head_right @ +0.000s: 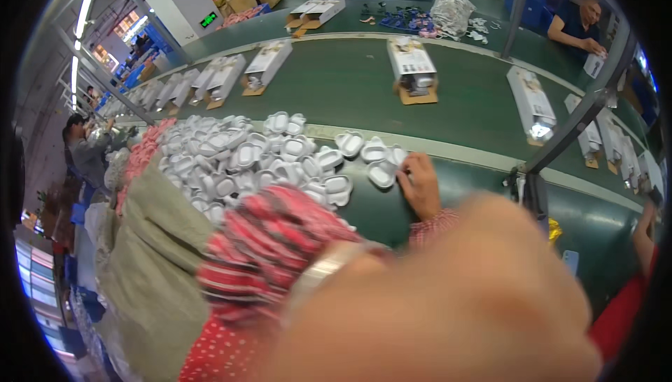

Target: The person takes small white plastic inserts from a pile, arranges them on the table, and packs them into product boxes moving along an assembly line conveyor belt by hand.

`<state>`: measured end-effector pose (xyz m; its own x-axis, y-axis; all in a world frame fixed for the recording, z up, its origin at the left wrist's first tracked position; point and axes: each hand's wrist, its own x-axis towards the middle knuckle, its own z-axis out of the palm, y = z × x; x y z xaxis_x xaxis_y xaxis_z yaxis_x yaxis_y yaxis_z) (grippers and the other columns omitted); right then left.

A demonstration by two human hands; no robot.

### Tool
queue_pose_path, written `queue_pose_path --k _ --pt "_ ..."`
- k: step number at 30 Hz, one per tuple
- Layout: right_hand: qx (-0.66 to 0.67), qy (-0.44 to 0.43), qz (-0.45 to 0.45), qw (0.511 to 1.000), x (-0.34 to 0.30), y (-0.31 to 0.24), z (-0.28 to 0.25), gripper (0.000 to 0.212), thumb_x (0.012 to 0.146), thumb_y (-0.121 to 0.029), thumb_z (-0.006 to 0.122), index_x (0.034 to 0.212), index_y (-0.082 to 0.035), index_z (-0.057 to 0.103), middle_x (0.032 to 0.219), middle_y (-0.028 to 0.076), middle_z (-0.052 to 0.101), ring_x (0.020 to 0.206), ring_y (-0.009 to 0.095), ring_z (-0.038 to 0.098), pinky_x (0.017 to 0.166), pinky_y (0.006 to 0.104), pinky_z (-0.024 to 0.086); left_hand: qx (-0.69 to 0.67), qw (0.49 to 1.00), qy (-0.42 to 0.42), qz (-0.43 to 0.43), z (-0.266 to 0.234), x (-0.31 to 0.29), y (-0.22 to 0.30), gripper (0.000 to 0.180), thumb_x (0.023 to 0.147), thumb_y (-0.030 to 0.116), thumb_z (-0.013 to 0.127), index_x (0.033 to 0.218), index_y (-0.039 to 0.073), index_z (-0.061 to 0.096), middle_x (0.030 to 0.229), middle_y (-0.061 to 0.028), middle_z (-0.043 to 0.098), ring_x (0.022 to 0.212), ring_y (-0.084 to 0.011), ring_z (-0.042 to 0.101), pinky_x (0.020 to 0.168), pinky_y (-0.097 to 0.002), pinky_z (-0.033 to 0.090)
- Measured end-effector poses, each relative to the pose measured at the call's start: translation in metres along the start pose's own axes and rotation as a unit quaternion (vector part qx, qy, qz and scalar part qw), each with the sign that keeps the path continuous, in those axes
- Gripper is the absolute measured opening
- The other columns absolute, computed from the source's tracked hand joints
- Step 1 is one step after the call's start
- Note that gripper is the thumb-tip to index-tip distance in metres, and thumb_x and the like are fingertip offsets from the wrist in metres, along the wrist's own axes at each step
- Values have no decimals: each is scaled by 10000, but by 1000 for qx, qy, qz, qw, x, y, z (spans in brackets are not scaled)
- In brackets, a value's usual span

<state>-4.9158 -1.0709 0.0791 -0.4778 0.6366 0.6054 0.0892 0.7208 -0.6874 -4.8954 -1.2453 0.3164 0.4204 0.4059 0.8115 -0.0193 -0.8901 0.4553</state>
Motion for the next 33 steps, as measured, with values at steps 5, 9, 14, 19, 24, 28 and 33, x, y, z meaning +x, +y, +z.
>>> queue_pose_path --k 5,9,14,19,24,28,33 --pt "0 24 61 998 16 -12 -5 134 804 4 670 871 -3 555 915 136 527 746 267 588 648 326 492 -104 992 -58 45 -14 -21 17 259 899 348 625 951 99 672 859 -126 674 734 -273 644 635 -400 502" --pt "-112 33 36 993 33 10 -12 138 827 -125 665 878 -52 559 926 102 548 809 317 596 661 385 472 -194 977 -53 67 12 -39 6 251 889 313 638 910 66 673 766 -103 637 658 -241 626 572 -367 479" --pt "-330 64 29 941 80 73 -59 125 793 -112 647 894 -53 603 983 113 586 877 313 617 691 409 530 -200 917 29 -345 34 -132 -54 155 904 140 619 853 20 702 687 -101 641 553 -155 616 497 -283 445" --pt "-494 42 6 868 125 110 -67 155 781 -112 619 928 -74 650 980 106 588 919 255 621 663 366 536 -121 844 111 -511 70 -177 -85 289 952 159 586 743 -20 677 554 -22 587 472 -55 504 438 -224 373" --pt "-530 13 14 848 140 133 -71 182 820 -166 609 955 -55 661 1132 134 569 957 271 622 744 369 537 -109 854 66 -504 74 -176 -85 226 915 149 641 765 -14 682 572 -60 612 484 -99 571 457 -247 426" --pt "-310 56 116 942 141 146 -68 179 868 -95 517 1023 -12 550 1095 202 540 921 400 606 768 462 525 -65 885 43 -459 69 -180 -88 209 897 161 657 754 10 681 591 -93 611 475 -183 594 446 -298 442" --pt "-282 165 56 944 99 126 -61 315 826 -10 563 1139 -11 517 1193 182 472 953 399 587 799 444 510 6 916 27 -401 67 -186 -97 216 879 176 670 737 14 653 627 -127 619 528 -272 619 479 -346 460"
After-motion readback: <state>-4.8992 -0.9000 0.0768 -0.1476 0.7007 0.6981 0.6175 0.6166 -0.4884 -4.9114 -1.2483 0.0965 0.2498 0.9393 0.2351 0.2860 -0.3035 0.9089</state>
